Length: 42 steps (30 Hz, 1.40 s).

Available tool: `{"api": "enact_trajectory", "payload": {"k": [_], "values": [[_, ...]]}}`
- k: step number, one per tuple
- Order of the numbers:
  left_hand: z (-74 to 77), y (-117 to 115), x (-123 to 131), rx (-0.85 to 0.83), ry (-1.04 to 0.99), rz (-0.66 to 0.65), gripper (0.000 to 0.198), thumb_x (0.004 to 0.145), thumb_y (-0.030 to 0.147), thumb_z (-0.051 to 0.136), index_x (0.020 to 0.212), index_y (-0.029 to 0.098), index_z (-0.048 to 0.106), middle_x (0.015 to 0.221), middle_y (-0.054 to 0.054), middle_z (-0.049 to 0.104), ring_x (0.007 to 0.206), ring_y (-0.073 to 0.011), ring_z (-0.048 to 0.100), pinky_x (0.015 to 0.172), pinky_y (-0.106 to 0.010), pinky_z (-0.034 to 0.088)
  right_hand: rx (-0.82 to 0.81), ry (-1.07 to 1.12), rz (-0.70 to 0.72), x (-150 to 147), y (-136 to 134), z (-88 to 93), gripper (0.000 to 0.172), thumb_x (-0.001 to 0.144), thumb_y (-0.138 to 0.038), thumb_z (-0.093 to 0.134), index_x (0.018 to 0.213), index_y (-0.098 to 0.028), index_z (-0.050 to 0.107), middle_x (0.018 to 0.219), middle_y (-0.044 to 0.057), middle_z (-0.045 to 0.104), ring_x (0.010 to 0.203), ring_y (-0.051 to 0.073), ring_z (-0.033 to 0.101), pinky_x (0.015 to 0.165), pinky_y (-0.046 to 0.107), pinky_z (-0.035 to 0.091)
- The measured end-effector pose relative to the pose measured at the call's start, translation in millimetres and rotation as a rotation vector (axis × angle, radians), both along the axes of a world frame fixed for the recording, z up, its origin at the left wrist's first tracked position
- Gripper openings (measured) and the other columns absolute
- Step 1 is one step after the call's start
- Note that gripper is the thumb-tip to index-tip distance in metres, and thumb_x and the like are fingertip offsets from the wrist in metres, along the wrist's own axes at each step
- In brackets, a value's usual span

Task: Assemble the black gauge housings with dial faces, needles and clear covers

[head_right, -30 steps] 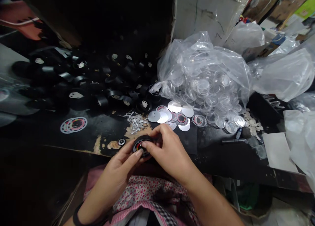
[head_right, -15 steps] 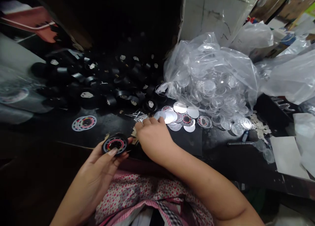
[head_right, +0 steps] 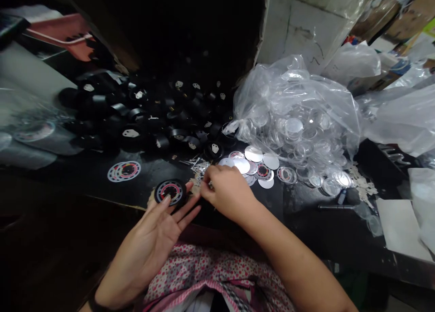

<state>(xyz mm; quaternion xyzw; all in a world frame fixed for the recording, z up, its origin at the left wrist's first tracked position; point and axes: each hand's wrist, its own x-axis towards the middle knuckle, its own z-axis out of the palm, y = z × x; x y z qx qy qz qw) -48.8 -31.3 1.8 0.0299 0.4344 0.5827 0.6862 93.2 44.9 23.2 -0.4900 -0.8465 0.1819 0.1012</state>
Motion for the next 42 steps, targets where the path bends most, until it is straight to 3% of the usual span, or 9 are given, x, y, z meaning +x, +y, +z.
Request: {"api": "enact_trajectory", "payload": {"k": [3, 11, 19, 26, 32, 36, 39, 42], "values": [[3.0, 2, 7, 0.05, -0.084, -0.093, 0.021, 0.089, 0.03, 0.066, 0.109, 0.025, 0.067, 0.129, -0.005, 0.069, 0.113, -0.0278, 0.068, 0.099, -0.05, 0.054, -0.127, 0.226, -0.127, 9, -12, 4.3, 0.006, 0.086, -0.019, 0.062, 0.08, -0.017, 0.062, 0.079, 0.002, 0.069, 0.067, 0.013, 0.057, 0.063, 0.026, 0.038], [-1.4, -4, 22, 0.157, 0.181, -0.059, 0.028, 0.084, 0.033, 0.073, 0.112, 0.028, 0.072, 0.121, -0.002, 0.072, 0.122, -0.0225, 0.061, 0.103, -0.034, 0.052, 0.086, 0.276, -0.115, 26, -36, -1.1, 0.003, 0.091, -0.02, 0.063, 0.09, -0.017, 0.063, 0.093, 0.005, 0.07, 0.089, 0.02, 0.061, 0.08, 0.034, 0.041], [5.0, -3, 25, 0.116, 0.106, -0.028, 0.018, 0.088, 0.026, 0.067, 0.102, 0.018, 0.075, 0.119, -0.009, 0.074, 0.119, -0.0244, 0.064, 0.098, -0.033, 0.056, 0.005, 0.488, -0.198, 44, -46, 3.4, 0.007, 0.094, -0.025, 0.061, 0.093, -0.019, 0.064, 0.087, 0.001, 0.068, 0.082, 0.015, 0.061, 0.076, 0.029, 0.043], [8.4, -6, 29, 0.109, 0.111, -0.025, 0.017, 0.086, 0.028, 0.07, 0.1, 0.02, 0.076, 0.116, -0.007, 0.076, 0.119, -0.0247, 0.066, 0.101, -0.035, 0.055, -0.027, 0.322, -0.229, 42, -49, 4.4, 0.009, 0.09, -0.022, 0.065, 0.083, -0.017, 0.062, 0.082, 0.002, 0.066, 0.078, 0.016, 0.057, 0.071, 0.03, 0.037], [4.5, -5, 28, 0.117, 0.2, -0.037, 0.026, 0.086, 0.034, 0.07, 0.11, 0.025, 0.072, 0.116, -0.005, 0.075, 0.117, -0.0247, 0.066, 0.095, -0.034, 0.057, -0.006, 0.536, -0.229, 43, -55, 6.6, 0.009, 0.089, -0.019, 0.063, 0.081, -0.017, 0.061, 0.075, -0.002, 0.063, 0.072, 0.012, 0.056, 0.07, 0.027, 0.039], [-8.6, -5, 34, 0.119, 0.339, -0.168, 0.037, 0.084, 0.036, 0.073, 0.12, 0.033, 0.067, 0.118, 0.001, 0.073, 0.116, -0.0188, 0.066, 0.101, -0.028, 0.051, 0.028, 0.537, -0.155, 41, -59, 10.2, 0.009, 0.093, -0.02, 0.061, 0.084, -0.017, 0.062, 0.079, -0.001, 0.065, 0.075, 0.012, 0.057, 0.073, 0.028, 0.038], [-16.3, -7, 38, 0.182, 0.389, -0.252, 0.037, 0.086, 0.038, 0.071, 0.122, 0.033, 0.066, 0.122, 0.002, 0.071, 0.123, -0.0188, 0.062, 0.111, -0.029, 0.043, 0.041, 0.436, -0.168, 38, -59, 10.5, 0.011, 0.093, -0.02, 0.06, 0.084, -0.016, 0.063, 0.08, 0.001, 0.065, 0.076, 0.014, 0.056, 0.072, 0.03, 0.036], [-16.7, -8, 40, 0.221, 0.437, -0.28, 0.036, 0.087, 0.039, 0.069, 0.121, 0.031, 0.064, 0.122, 0.0, 0.071, 0.122, -0.0199, 0.062, 0.111, -0.032, 0.043, 0.01, 0.415, -0.193, 39, -59, 9.6, 0.01, 0.093, -0.02, 0.06, 0.084, -0.017, 0.062, 0.08, 0.001, 0.065, 0.076, 0.014, 0.056, 0.071, 0.03, 0.036]]}}
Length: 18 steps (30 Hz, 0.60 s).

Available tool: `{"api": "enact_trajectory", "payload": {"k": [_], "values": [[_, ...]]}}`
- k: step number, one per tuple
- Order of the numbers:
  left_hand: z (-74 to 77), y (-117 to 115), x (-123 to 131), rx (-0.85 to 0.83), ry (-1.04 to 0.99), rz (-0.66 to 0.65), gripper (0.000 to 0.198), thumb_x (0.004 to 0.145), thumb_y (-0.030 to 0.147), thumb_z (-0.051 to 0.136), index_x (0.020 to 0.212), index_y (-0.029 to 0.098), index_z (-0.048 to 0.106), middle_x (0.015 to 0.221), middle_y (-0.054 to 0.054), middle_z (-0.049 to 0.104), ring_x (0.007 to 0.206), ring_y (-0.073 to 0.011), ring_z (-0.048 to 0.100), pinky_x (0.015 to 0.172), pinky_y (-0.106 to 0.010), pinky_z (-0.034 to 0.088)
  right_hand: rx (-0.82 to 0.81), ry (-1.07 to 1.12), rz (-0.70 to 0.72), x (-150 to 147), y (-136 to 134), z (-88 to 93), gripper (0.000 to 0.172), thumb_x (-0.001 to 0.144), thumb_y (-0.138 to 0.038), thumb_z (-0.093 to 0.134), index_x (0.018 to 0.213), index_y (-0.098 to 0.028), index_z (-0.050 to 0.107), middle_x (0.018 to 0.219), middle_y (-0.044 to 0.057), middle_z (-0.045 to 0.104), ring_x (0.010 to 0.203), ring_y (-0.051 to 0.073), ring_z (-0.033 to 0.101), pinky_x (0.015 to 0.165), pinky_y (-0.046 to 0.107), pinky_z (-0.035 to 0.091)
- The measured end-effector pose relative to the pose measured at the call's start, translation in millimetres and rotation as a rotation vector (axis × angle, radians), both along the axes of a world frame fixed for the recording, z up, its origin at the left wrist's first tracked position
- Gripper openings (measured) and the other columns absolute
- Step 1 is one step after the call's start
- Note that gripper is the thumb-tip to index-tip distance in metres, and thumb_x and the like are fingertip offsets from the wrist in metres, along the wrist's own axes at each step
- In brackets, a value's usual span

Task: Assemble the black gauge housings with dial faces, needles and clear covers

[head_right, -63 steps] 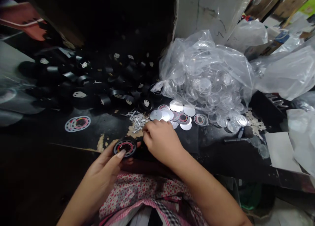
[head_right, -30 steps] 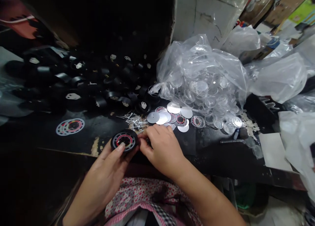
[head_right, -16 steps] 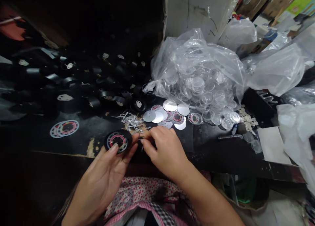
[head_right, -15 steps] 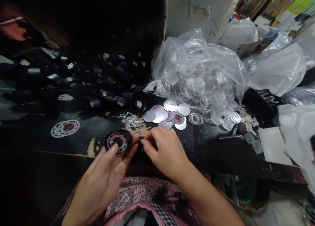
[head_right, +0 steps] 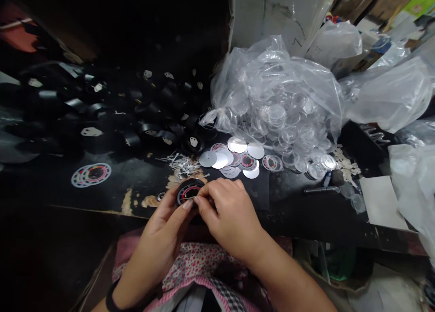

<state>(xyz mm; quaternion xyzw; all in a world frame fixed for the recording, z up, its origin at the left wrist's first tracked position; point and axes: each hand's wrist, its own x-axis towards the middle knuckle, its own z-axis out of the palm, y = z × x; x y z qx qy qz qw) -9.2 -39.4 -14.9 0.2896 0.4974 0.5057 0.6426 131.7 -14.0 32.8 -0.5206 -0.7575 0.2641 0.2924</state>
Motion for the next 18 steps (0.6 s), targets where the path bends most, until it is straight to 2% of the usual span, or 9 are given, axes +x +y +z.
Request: {"api": "enact_trajectory", "payload": {"k": [7, 13, 18], "values": [[13.9, 3, -5, 0.108, 0.192, -0.028, 0.026, 0.082, 0.035, 0.071, 0.105, 0.023, 0.065, 0.104, -0.004, 0.076, 0.101, -0.0221, 0.072, 0.088, -0.031, 0.057, -0.121, 0.06, -0.022, 2, -3, 1.0, 0.012, 0.095, -0.021, 0.057, 0.084, -0.018, 0.061, 0.083, 0.001, 0.065, 0.076, 0.014, 0.057, 0.07, 0.028, 0.04], [21.4, 2, -10, 0.111, 0.36, -0.024, 0.021, 0.077, 0.028, 0.075, 0.098, 0.026, 0.07, 0.104, -0.003, 0.076, 0.101, -0.0238, 0.071, 0.09, -0.028, 0.054, -0.204, -0.005, 0.017, 0, -7, 5.0, 0.016, 0.095, -0.017, 0.056, 0.079, -0.018, 0.056, 0.077, 0.0, 0.064, 0.071, 0.013, 0.058, 0.068, 0.028, 0.038], [18.6, 0, -16, 0.03, 0.363, 0.023, 0.021, 0.073, 0.031, 0.079, 0.093, 0.028, 0.074, 0.099, 0.0, 0.076, 0.095, -0.0232, 0.07, 0.085, -0.024, 0.053, -0.239, 0.004, -0.013, -6, -7, 0.9, 0.016, 0.094, -0.021, 0.058, 0.078, -0.018, 0.056, 0.075, -0.001, 0.065, 0.071, 0.012, 0.059, 0.065, 0.025, 0.038]]}}
